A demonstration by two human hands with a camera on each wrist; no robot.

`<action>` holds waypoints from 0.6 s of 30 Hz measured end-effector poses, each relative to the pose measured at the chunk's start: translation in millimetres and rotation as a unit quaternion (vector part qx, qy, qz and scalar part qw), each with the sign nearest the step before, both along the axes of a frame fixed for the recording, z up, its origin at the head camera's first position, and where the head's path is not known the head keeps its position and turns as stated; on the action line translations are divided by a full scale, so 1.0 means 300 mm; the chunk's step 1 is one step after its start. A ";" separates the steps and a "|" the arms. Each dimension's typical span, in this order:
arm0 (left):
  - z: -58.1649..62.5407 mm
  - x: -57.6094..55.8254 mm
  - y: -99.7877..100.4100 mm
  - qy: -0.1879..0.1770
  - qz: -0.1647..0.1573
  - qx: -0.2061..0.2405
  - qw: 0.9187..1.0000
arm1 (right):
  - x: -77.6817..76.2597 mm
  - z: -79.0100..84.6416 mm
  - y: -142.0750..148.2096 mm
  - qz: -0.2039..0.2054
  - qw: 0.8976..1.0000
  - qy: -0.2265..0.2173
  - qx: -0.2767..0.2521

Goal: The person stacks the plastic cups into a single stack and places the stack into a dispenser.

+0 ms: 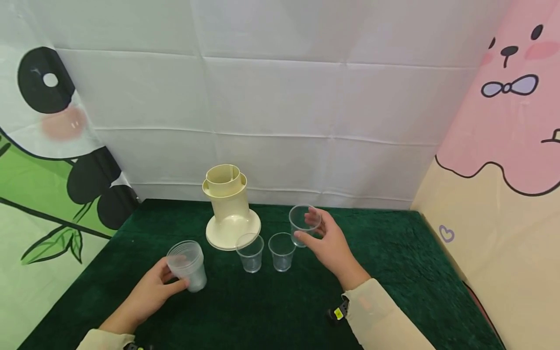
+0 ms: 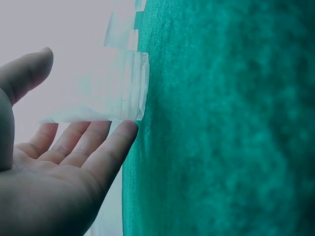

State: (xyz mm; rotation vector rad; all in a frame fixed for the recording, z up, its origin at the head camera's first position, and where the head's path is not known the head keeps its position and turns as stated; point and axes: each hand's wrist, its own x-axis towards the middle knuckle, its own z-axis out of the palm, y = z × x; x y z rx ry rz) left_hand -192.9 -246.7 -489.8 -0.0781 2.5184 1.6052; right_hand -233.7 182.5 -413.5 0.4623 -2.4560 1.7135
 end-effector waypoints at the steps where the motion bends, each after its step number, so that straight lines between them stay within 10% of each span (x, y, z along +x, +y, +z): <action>1: 0.000 0.000 0.000 0.001 0.000 0.000 1.000 | 0.001 0.001 -0.008 0.004 1.000 0.004 0.002; 18: -0.003 0.000 0.000 0.007 -0.002 0.000 1.000 | 0.062 0.045 -0.177 0.086 0.995 0.012 0.044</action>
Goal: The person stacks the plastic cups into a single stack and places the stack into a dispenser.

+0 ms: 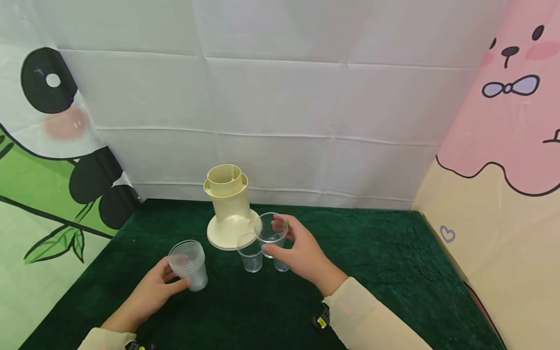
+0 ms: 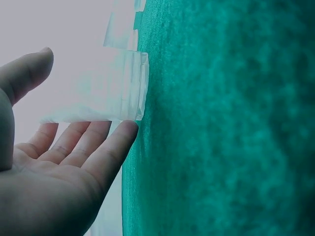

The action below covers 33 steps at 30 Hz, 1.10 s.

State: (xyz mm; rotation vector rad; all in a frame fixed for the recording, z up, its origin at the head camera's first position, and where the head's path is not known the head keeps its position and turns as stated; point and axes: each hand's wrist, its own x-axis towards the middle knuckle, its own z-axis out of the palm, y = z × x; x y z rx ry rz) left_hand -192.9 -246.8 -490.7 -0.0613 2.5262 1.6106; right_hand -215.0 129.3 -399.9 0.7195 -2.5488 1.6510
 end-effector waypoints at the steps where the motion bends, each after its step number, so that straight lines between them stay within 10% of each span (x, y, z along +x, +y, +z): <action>1: 0.000 0.000 0.000 0.000 0.000 -0.001 1.000 | 0.004 0.005 -0.012 0.004 1.000 -0.001 0.001; 33: -0.001 0.003 -0.001 0.001 0.002 0.003 1.000 | -0.011 0.046 -0.286 0.108 0.992 -0.060 -0.037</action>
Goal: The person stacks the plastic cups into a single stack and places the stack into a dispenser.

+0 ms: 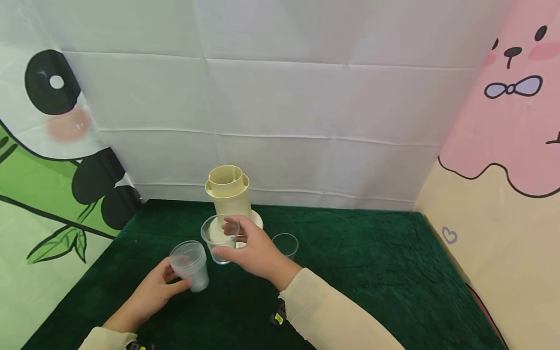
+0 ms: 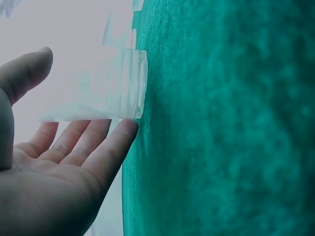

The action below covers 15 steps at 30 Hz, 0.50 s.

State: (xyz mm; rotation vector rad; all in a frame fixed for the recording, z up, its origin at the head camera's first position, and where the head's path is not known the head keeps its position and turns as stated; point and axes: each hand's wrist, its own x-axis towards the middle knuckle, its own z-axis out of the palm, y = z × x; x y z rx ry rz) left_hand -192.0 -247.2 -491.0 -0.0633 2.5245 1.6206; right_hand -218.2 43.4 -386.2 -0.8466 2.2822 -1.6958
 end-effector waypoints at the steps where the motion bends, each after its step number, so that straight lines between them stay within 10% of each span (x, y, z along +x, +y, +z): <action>1: -0.001 0.000 0.000 0.000 -0.001 -0.001 1.000 | 0.001 -0.002 -0.006 0.000 1.000 -0.003 -0.002; 15: -0.002 -0.007 -0.013 -0.003 -0.014 -0.012 1.000 | -0.013 0.004 -0.107 0.021 1.000 -0.007 -0.017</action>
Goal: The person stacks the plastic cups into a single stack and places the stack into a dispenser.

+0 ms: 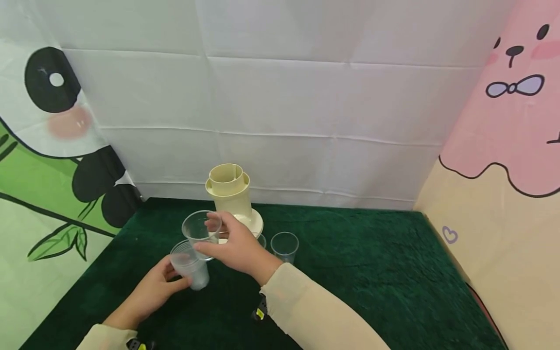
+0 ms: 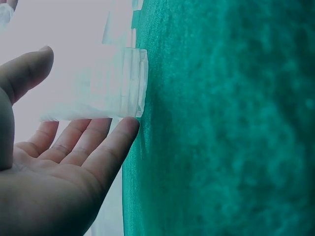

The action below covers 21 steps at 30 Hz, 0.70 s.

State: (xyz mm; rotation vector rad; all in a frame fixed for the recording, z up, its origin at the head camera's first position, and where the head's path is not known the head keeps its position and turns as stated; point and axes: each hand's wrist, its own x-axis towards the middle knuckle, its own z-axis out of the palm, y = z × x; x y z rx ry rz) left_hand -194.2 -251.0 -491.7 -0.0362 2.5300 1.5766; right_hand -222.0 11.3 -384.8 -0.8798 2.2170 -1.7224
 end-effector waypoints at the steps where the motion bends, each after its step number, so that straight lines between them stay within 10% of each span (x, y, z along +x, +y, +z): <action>1: 0.000 -0.001 0.001 0.000 0.001 -0.001 1.000 | -0.002 0.001 -0.006 0.003 1.000 0.000 -0.003; 21: 0.007 0.009 -0.003 0.002 -0.005 0.005 1.000 | -0.019 -0.014 -0.091 0.011 1.000 0.005 0.006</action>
